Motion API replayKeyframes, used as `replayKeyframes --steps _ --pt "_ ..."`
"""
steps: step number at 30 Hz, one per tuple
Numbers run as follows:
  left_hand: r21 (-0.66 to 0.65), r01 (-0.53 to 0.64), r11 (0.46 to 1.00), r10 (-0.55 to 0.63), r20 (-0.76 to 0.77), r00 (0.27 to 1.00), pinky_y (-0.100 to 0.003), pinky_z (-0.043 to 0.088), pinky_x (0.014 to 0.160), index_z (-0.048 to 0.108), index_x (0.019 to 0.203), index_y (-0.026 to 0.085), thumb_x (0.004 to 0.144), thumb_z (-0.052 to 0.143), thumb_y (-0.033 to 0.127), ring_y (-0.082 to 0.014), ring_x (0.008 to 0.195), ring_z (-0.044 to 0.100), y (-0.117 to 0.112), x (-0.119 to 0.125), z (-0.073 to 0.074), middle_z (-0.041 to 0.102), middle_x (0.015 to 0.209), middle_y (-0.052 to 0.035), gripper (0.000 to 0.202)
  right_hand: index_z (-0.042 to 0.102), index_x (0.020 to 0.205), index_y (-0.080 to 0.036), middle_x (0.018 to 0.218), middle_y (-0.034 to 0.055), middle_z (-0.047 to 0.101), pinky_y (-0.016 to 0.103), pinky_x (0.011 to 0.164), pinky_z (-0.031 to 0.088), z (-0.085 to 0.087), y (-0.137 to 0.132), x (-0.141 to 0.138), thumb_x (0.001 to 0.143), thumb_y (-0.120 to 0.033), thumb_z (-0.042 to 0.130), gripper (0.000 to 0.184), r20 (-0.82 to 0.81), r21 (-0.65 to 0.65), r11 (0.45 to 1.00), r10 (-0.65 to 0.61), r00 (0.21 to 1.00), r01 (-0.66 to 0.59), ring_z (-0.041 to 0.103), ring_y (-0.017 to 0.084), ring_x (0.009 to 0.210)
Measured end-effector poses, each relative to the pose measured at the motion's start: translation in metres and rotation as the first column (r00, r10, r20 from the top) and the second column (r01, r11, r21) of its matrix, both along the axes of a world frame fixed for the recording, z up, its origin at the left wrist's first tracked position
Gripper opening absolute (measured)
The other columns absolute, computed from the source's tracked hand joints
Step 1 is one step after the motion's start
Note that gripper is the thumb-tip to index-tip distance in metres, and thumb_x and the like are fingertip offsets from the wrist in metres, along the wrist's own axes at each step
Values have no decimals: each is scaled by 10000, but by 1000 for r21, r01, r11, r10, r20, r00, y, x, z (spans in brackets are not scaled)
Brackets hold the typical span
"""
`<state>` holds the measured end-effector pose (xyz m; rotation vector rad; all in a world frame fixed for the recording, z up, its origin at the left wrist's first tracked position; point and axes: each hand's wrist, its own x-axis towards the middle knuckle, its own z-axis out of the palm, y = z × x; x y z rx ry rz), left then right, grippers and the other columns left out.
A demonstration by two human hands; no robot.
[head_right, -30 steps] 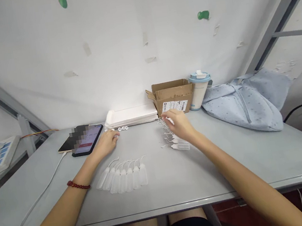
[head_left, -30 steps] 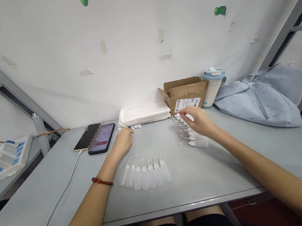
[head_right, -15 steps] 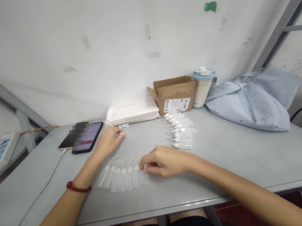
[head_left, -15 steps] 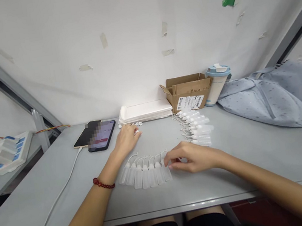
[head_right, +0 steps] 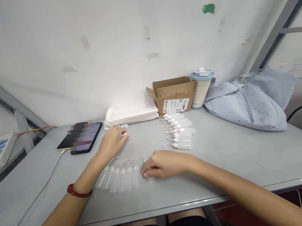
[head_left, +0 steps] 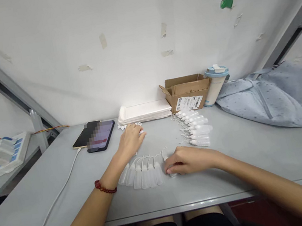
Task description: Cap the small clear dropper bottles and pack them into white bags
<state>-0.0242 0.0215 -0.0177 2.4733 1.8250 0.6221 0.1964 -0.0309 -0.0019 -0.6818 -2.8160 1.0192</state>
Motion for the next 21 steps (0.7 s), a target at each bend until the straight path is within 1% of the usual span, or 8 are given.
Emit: replayKeyframes --steps 3,5,8,11,13,15,17,21 --pt "-52 22 998 -17 89 996 -347 448 751 636 875 157 813 535 288 -243 881 593 1 1 0 672 880 -84 177 652 834 -166 652 -6 605 186 563 340 -2 2 1 890 -188 451 209 2 54 998 -13 1000 13 485 79 545" --pt "-105 66 992 -40 229 973 -325 457 722 644 849 159 783 562 320 -214 795 614 2 2 1 682 825 -65 192 638 841 -166 644 0 592 197 552 313 -6 5 1 896 -193 438 209 -10 170 983 -64 998 65 470 83 540" --pt "-162 120 979 -39 434 900 -302 464 694 636 805 158 705 640 374 -191 749 615 1 5 3 676 770 -47 238 621 914 -171 655 15 581 215 539 275 -14 11 3 911 -213 407 218 -68 367 914 -160 985 174 449 95 533" --pt "-251 170 953 -2 555 832 -282 456 628 608 785 149 640 701 398 -171 677 595 -4 9 6 648 702 -31 302 609 984 -169 691 35 583 225 546 269 -20 18 5 916 -226 393 233 -125 483 840 -213 969 247 462 112 561" --pt "-327 252 911 3 615 788 -262 435 566 608 770 146 645 702 404 -146 599 563 -7 11 9 620 636 -13 301 603 1004 -166 707 44 584 227 551 272 -22 20 6 917 -236 390 240 -145 520 812 -223 964 266 475 121 583" --pt "-369 338 866 -5 670 742 -256 433 556 633 766 139 669 690 407 -123 561 536 -10 13 11 616 625 -10 290 596 1011 -170 727 48 586 226 554 276 -23 21 7 915 -242 395 234 -156 535 801 -219 963 268 483 126 602" --pt "-373 396 839 -3 725 689 -267 456 602 665 800 134 685 687 401 -111 573 537 -11 14 13 641 686 -24 292 592 1004 -177 746 49 589 224 558 281 -23 20 6 909 -236 400 222 -157 536 802 -212 965 263 487 128 617" --pt "-351 465 813 5 803 597 -308 485 710 694 888 139 682 705 376 -120 645 567 -12 14 14 674 823 -52 315 590 975 -179 756 48 588 223 571 299 -22 19 5 896 -213 396 213 -142 515 820 -205 969 249 481 123 616"
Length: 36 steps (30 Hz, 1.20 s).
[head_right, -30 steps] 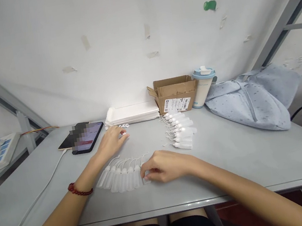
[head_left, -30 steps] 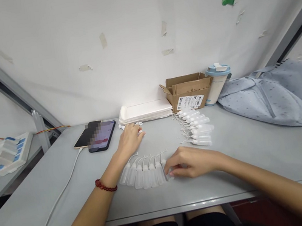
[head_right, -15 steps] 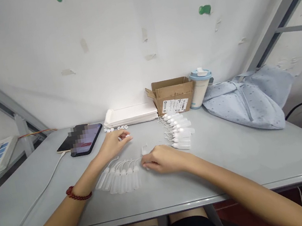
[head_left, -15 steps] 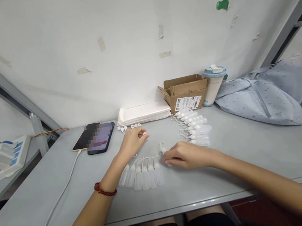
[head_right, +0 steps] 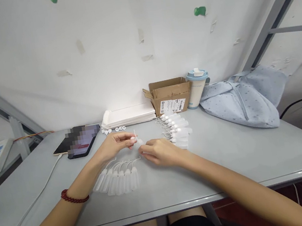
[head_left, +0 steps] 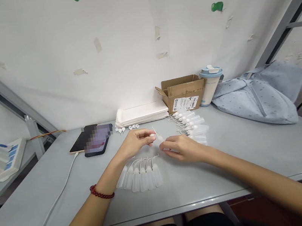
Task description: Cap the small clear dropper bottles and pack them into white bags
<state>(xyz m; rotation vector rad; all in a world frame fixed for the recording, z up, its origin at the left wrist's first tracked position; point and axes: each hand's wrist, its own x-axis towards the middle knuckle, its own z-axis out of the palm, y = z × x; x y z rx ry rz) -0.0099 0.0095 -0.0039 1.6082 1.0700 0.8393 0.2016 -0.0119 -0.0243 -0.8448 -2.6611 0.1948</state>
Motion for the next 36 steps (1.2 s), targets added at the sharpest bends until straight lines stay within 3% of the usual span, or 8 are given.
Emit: replayKeyframes --steps 8,14,17,22,26,31,36 --pt "6 34 999 -34 15 999 -299 483 708 696 797 146 620 760 307 -132 683 574 -7 6 4 651 797 -31 248 573 886 -169 749 36 564 218 587 322 4 -1 2 795 -145 446 158 -58 -48 997 49 997 -52 457 114 604" --pt "8 119 993 -119 -19 993 -272 473 670 685 761 147 667 726 292 -126 672 562 -8 5 5 627 751 -22 177 526 826 -176 758 29 550 227 586 323 4 -1 2 746 -108 419 150 -110 -94 993 55 992 -65 444 115 604" --pt "4 135 991 -135 -30 990 -259 469 644 679 731 145 675 715 286 -119 646 551 -9 4 7 623 711 -17 156 469 812 -187 718 0 532 227 587 327 6 -1 2 743 -96 411 128 -194 -191 980 19 981 -57 433 108 587" --pt "-30 119 993 -120 -41 992 -242 461 602 674 714 141 644 735 296 -116 621 547 -12 8 6 611 679 -10 180 408 856 -203 666 -39 526 222 564 328 10 0 4 809 -158 433 70 -346 -405 914 -155 925 2 438 99 559" --pt "-21 82 996 -83 -36 996 -248 461 597 678 711 138 649 726 309 -118 609 547 -15 13 7 620 684 -17 188 388 862 -208 683 -30 541 227 558 337 13 1 4 873 -265 430 71 -436 -581 812 -250 864 -58 463 101 589" --pt "35 -8 999 9 -20 1000 -258 470 598 681 691 141 627 737 328 -127 619 545 -17 18 9 631 691 -25 206 361 854 -221 631 -51 506 228 516 332 15 1 -1 874 -420 453 220 -524 -770 589 -366 769 -245 422 90 524" --pt "45 -30 999 30 10 1000 -258 469 597 666 695 141 601 763 350 -124 616 541 -17 20 4 624 700 -18 248 362 827 -215 545 -72 478 211 481 274 15 0 -4 804 -499 534 333 -468 -876 386 -540 700 -288 400 73 451"
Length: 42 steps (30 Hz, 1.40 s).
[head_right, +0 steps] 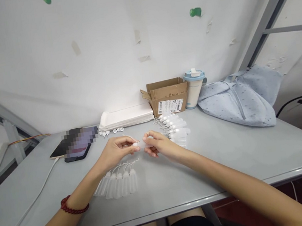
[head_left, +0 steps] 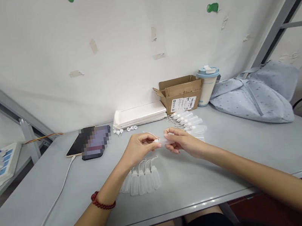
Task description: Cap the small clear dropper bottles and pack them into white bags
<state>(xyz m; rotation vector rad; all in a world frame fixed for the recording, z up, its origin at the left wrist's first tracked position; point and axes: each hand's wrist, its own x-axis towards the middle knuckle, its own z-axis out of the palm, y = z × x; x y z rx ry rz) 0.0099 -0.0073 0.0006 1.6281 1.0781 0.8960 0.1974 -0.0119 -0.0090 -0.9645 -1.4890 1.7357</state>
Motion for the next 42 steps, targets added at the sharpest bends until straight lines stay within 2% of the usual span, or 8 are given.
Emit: replayKeyframes --steps 5,13,21,29,33,36,39,42 --pt "-20 60 998 -60 -1 998 -258 472 626 668 754 144 690 705 393 -112 600 550 2 -3 -3 617 705 -12 260 375 824 -212 556 -74 482 205 482 273 1 0 0 788 -512 561 355 -13 -34 999 -23 1000 23 400 63 450" --pt "-285 184 941 -181 37 983 -271 473 591 651 743 102 809 500 575 -128 591 562 2 -6 -2 609 704 -65 501 383 875 -217 588 -59 529 220 495 334 -2 -2 0 858 -501 472 298 65 253 967 -10 998 -7 428 78 477" --pt "-96 139 986 -147 -74 986 -243 438 575 625 672 139 769 587 483 -115 573 539 -1 -3 2 606 676 -27 360 371 870 -219 545 -74 509 212 478 321 -2 -1 0 859 -509 459 303 60 238 971 -46 997 31 400 73 444" --pt "-38 106 994 -109 -63 992 -243 436 603 669 755 137 740 636 399 -114 590 520 -3 -2 1 603 676 -15 264 371 835 -219 495 -97 429 196 439 246 -4 2 -2 824 -534 498 339 -2 38 998 -52 999 52 348 60 402" --pt "-70 70 995 -71 -12 997 -240 430 591 645 695 133 742 632 418 -109 579 518 -3 -1 2 596 663 -17 289 400 848 -209 539 -73 464 215 473 319 -4 5 0 841 -535 477 335 56 152 988 -23 998 14 411 74 444" --pt "-136 42 990 -37 38 999 -245 438 595 616 624 131 739 628 451 -110 575 518 -1 -1 2 586 642 -22 340 444 925 -205 604 -52 497 227 503 361 -6 5 3 843 -472 510 287 214 444 896 -109 971 3 455 95 511" --pt "-231 42 972 -22 89 996 -252 444 597 621 640 124 750 610 492 -111 585 529 3 -3 -1 600 672 -38 384 474 1000 -196 710 -3 567 246 550 396 -9 5 5 871 -369 495 217 333 700 713 -264 905 -50 495 118 590" --pt "-328 62 943 -28 107 994 -255 438 574 647 704 111 772 569 546 -112 574 539 4 -5 -3 603 669 -44 447 478 1033 -189 838 57 622 271 593 421 -13 6 6 901 -320 451 188 356 820 561 -343 869 -114 538 141 648"
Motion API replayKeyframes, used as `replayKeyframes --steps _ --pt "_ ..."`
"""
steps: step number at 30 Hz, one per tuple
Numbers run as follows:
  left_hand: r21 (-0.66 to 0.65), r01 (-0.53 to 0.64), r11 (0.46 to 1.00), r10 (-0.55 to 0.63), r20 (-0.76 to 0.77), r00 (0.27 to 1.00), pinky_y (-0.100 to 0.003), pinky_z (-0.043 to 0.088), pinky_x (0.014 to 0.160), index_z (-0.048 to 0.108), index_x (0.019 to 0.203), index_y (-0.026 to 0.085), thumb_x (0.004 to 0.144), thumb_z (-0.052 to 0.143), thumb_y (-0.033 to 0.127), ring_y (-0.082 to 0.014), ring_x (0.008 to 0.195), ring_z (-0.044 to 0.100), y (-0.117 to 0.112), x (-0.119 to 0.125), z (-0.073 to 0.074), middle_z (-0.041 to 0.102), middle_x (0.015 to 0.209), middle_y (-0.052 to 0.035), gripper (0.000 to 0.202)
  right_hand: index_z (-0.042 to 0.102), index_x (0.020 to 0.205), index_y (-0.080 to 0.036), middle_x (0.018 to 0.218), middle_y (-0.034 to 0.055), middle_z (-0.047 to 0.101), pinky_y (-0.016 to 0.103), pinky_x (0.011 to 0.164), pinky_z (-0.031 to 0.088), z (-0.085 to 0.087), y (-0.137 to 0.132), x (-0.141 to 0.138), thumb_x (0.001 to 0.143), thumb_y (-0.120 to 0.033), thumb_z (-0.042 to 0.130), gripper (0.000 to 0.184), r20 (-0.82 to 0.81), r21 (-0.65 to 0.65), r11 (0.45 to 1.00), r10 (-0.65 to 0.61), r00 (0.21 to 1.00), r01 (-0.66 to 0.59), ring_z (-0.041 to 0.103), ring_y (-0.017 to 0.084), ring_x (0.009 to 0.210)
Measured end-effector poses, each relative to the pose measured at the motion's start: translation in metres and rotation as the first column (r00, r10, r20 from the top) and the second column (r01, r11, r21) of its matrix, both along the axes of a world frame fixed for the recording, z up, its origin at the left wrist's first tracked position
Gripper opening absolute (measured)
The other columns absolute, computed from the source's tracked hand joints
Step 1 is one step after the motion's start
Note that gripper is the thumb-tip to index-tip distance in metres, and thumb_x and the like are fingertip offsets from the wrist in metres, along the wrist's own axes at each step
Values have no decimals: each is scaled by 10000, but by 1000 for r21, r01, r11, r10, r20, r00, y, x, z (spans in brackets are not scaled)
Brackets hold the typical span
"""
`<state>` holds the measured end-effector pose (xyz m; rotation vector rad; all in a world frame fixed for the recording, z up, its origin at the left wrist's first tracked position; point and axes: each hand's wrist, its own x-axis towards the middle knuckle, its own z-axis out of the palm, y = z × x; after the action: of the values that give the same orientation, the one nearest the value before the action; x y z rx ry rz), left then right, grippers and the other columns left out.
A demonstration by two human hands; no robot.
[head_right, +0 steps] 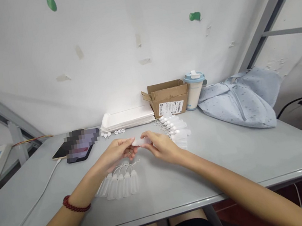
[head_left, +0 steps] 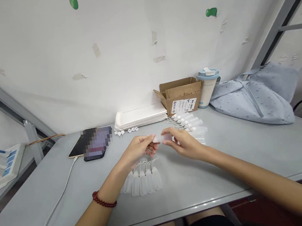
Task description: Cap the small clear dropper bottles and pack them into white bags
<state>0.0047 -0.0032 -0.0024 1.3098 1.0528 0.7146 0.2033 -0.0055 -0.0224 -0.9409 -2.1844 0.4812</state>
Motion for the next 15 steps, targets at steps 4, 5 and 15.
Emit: replayKeyframes --steps 4,5,15 --pt "-59 24 998 -24 3 1000 -251 427 532 637 712 107 766 569 568 -103 522 513 -1 0 0 555 601 -16 469 472 1056 -185 931 93 637 277 619 433 -3 2 1 920 -323 423 200 38 103 995 -17 999 13 569 157 687" --pt "-53 26 998 -26 6 1000 -248 424 526 628 699 108 764 571 568 -100 515 502 -2 0 0 539 588 -9 468 472 1059 -182 930 96 639 277 620 433 -4 3 1 922 -326 418 206 49 105 994 -19 999 14 572 160 690" --pt "181 9 983 2 -57 998 -246 418 560 642 665 115 749 602 514 -96 533 478 -5 6 1 587 634 -29 409 535 964 -145 627 15 572 249 559 372 0 1 2 919 -372 393 271 -11 -47 999 -13 1000 13 501 127 539"
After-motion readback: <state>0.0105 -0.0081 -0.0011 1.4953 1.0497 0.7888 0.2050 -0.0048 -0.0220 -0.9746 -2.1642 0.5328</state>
